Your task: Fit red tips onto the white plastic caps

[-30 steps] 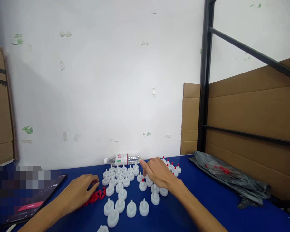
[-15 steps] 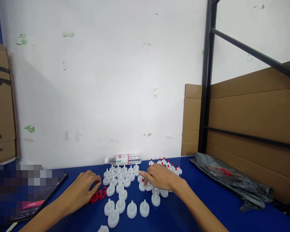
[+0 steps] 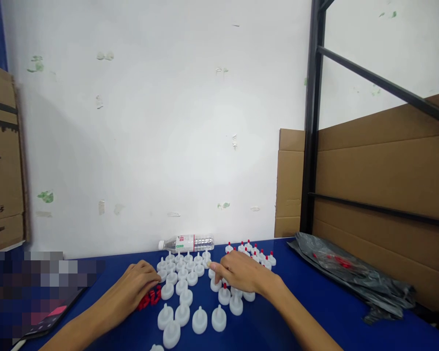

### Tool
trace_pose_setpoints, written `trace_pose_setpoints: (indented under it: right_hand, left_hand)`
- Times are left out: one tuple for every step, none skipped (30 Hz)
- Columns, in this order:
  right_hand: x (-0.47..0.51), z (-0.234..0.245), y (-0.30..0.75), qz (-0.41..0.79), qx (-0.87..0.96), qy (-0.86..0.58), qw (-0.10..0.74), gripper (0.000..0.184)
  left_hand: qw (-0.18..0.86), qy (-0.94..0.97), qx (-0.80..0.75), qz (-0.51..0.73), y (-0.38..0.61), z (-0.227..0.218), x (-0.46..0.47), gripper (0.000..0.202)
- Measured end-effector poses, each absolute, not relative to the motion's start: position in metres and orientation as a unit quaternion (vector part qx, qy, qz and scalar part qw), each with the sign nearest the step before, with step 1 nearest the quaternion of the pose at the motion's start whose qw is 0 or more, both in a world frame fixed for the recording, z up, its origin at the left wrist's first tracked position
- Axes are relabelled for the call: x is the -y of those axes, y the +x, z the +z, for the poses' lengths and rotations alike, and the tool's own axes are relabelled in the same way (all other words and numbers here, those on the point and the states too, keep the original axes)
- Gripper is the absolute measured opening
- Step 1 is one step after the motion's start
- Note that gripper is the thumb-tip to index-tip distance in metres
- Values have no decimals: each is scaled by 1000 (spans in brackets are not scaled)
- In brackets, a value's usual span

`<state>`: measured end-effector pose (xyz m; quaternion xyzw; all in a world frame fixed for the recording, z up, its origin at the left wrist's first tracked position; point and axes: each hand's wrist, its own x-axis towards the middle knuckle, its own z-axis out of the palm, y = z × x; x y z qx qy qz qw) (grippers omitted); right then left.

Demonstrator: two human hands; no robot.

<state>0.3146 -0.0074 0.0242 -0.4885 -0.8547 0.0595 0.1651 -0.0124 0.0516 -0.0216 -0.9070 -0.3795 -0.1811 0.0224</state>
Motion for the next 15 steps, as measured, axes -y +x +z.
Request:
trace_pose_setpoints:
  right_hand:
    - [7,25,314,50,850,-494,173,71]
    - [7,26,313,37,845,-500,186,71]
    - [7,26,312,23,839,-505,203,72]
    - [7,26,311,8,833,-507,220,72]
    - [7,26,309,-5,830,-507,235,71]
    - [7,24,308,-16,829,-503,245,70]
    - [6,22,306,-23,831,-497,249,69]
    - [4,18,305,-28,835,-490,249,68]
    - [3,14,304,-28,841,-481,245,67]
    - [1,8,303,-26,848,-473,239,67]
    - [-1,3,302,-22,854,-465,233,67]
    - [-3,-2,302,-18,858,-461,226,67]
    - [-5,-7,303,-15,861,-459,220,67]
    - [-7,-11,304,-14,862,-459,216,67]
    - [-8,-14,304,-15,862,-460,213,67]
  left_hand:
    - [21,-909,374,-185,-12,-22,-52,33]
    - [19,-910,369,-189,-11,-22,-52,32]
    - [17,-911,365,-191,-11,-23,-51,32]
    - [17,-913,362,-190,-11,-23,-51,32]
    - [17,-914,359,-188,-11,-23,-51,32]
    - [19,-916,356,-185,-11,-23,-51,33]
    - [22,-917,354,-181,-11,-24,-51,33]
    - [25,-919,352,-177,-11,-24,-51,33]
    - [29,-919,352,-175,-11,-25,-51,32]
    - [32,-919,353,-173,-11,-26,-52,31]
    - [35,-918,355,-172,-11,-27,-52,30]
    - [37,-917,357,-171,-12,-28,-52,30]
    - [39,-916,361,-171,-11,-29,-53,29]
    - [41,-914,365,-172,-11,-29,-53,27]
    - [43,-912,369,-172,-11,-30,-53,26]
